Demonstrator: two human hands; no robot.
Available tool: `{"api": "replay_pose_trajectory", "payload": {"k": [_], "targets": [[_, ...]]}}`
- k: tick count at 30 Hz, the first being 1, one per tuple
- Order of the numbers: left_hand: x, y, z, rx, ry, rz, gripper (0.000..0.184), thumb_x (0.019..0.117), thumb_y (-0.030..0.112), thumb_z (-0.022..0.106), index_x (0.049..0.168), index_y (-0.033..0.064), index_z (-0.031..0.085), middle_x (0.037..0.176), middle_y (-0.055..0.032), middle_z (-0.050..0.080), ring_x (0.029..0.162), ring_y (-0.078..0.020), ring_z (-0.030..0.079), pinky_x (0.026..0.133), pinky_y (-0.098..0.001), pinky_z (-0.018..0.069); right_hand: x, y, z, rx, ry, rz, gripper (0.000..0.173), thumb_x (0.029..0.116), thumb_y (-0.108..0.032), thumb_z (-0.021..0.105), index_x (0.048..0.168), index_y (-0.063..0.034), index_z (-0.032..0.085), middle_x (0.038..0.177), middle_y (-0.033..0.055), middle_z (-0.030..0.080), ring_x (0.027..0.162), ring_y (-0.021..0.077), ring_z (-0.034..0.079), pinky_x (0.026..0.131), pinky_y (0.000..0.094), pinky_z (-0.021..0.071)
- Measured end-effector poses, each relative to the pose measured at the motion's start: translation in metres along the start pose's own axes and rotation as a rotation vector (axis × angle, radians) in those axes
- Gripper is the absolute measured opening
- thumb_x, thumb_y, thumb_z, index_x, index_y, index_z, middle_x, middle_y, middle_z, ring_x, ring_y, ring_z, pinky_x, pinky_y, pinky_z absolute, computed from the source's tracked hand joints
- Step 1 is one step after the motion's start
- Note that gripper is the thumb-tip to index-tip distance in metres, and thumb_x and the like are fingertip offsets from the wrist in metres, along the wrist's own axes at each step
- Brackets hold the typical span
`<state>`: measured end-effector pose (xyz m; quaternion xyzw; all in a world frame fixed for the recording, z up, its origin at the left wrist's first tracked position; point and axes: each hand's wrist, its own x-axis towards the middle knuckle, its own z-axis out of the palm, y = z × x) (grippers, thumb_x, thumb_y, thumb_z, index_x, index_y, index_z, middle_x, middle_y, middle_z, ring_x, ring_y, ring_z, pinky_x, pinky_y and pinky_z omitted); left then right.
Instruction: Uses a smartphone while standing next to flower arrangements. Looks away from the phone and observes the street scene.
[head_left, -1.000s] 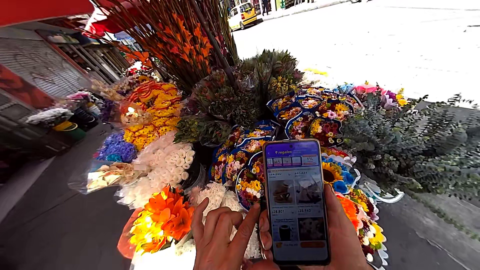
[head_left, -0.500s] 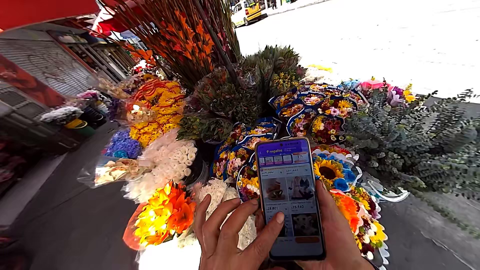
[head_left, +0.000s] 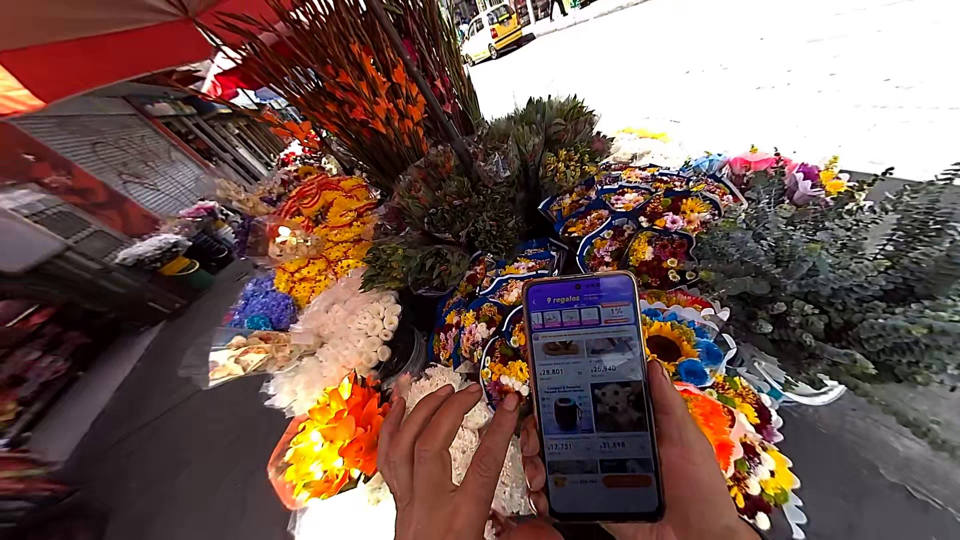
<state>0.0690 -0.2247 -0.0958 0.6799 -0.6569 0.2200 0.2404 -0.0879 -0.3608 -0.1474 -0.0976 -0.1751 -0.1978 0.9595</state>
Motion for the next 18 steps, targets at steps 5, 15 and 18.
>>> {"api": "replay_pose_trajectory", "payload": {"k": [5, 15, 18], "targets": [[0.000, 0.001, 0.000, -0.024, 0.016, 0.023, 0.073, 0.0959, 0.078, 0.028, 0.147, 0.0325, 0.053, 0.144, -0.0011, 0.051, 0.146, -0.0221, 0.035, 0.123, -0.0522, 0.0136, 0.002, -0.002, -0.002, 0.029, 0.028, -0.013, 0.078, 0.0919, -0.073, 0.051, 0.136, -0.0093, 0.062, 0.128, 0.0267, 0.064, 0.116, 0.0406, 0.065, 0.099, 0.0552, 0.0537], [-0.004, -0.006, -0.001, -0.061, 0.047, 0.045, 0.071, 0.0976, 0.076, 0.027, 0.144, 0.0308, 0.056, 0.142, 0.0012, 0.052, 0.145, -0.0192, 0.036, 0.124, -0.0504, 0.0148, 0.005, 0.003, -0.005, 0.025, 0.024, -0.033, 0.072, 0.0931, -0.067, 0.055, 0.134, -0.0080, 0.064, 0.127, 0.0261, 0.064, 0.116, 0.0400, 0.065, 0.100, 0.0553, 0.0533], [-0.006, -0.011, -0.002, -0.067, 0.063, 0.047, 0.071, 0.0981, 0.075, 0.027, 0.143, 0.0296, 0.057, 0.142, 0.0015, 0.053, 0.144, -0.0185, 0.037, 0.124, -0.0503, 0.0140, 0.008, 0.006, -0.007, -0.028, 0.020, -0.056, 0.070, 0.0932, -0.066, 0.057, 0.132, -0.0082, 0.065, 0.124, 0.0254, 0.065, 0.112, 0.0390, 0.067, 0.098, 0.0549, 0.0542]]}}
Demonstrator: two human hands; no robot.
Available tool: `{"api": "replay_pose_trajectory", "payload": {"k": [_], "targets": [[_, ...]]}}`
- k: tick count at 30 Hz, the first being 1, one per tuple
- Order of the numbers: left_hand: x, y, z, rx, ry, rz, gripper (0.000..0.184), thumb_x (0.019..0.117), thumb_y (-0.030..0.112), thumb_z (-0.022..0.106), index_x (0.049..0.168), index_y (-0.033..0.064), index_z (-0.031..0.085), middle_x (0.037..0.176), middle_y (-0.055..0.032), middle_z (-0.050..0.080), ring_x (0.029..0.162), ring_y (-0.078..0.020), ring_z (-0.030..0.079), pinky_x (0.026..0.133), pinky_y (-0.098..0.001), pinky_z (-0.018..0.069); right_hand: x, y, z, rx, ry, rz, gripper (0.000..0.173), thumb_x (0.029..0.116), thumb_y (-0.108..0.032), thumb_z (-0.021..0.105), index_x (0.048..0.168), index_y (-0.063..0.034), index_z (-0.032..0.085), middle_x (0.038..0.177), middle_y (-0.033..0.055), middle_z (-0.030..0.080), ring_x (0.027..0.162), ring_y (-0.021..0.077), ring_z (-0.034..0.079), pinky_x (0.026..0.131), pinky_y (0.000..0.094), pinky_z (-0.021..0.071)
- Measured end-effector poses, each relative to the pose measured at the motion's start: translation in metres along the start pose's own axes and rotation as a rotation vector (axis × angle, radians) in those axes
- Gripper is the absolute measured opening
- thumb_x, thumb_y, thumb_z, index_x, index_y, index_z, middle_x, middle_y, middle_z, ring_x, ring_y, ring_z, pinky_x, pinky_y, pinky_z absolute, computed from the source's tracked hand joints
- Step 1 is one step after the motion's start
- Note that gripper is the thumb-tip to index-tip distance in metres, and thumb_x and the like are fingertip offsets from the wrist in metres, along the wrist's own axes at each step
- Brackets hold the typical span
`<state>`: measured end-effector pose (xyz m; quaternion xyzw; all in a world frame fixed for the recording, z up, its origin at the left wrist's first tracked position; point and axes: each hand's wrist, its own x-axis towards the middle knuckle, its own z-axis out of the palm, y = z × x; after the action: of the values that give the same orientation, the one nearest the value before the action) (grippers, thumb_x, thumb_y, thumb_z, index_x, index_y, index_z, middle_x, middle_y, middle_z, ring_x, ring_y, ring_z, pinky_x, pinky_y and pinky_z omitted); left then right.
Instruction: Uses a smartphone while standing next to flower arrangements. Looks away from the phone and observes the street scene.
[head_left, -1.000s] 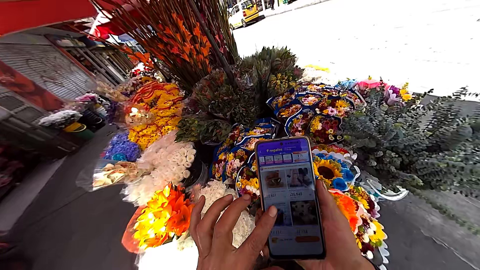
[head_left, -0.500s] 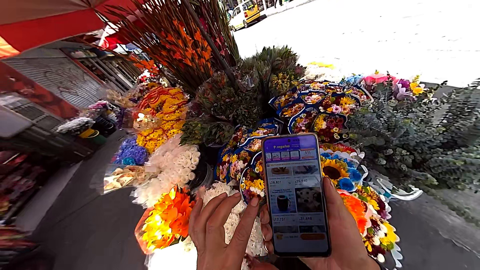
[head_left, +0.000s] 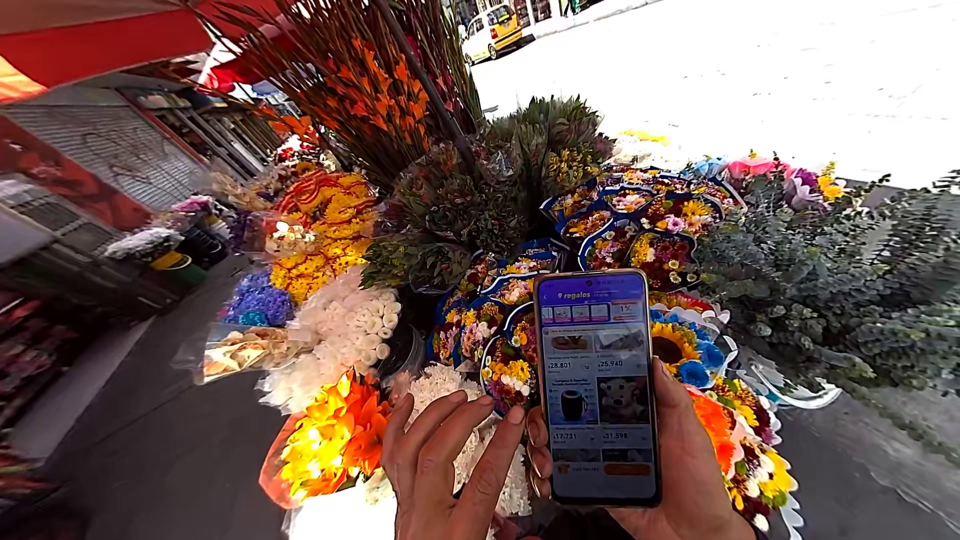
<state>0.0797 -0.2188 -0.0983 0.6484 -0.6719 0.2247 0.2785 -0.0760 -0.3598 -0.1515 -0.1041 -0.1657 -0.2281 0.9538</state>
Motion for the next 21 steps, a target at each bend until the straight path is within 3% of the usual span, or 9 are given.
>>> {"api": "replay_pose_trajectory", "payload": {"k": [10, 21], "targets": [[-0.008, -0.022, -0.009, -0.029, 0.034, 0.002, 0.069, 0.0984, 0.075, 0.028, 0.139, 0.0297, 0.060, 0.137, 0.0023, 0.056, 0.143, -0.0189, 0.040, 0.123, -0.0527, 0.0134, 0.012, 0.022, -0.006, 0.030, 0.135, -0.068, 0.069, 0.0929, -0.064, 0.058, 0.131, -0.0071, 0.064, 0.122, 0.0274, 0.066, 0.112, 0.0401, 0.067, 0.096, 0.0537, 0.0554], [-0.013, -0.043, -0.030, -0.028, 0.083, -0.032, 0.068, 0.0989, 0.074, 0.027, 0.136, 0.0295, 0.062, 0.135, 0.0032, 0.058, 0.142, -0.0189, 0.040, 0.123, -0.0545, 0.0127, 0.030, 0.049, 0.006, 0.098, 0.152, 0.002, 0.083, 0.0880, -0.075, 0.055, 0.132, -0.0039, 0.062, 0.122, 0.0273, 0.065, 0.112, 0.0410, 0.066, 0.098, 0.0546, 0.0537]]}}
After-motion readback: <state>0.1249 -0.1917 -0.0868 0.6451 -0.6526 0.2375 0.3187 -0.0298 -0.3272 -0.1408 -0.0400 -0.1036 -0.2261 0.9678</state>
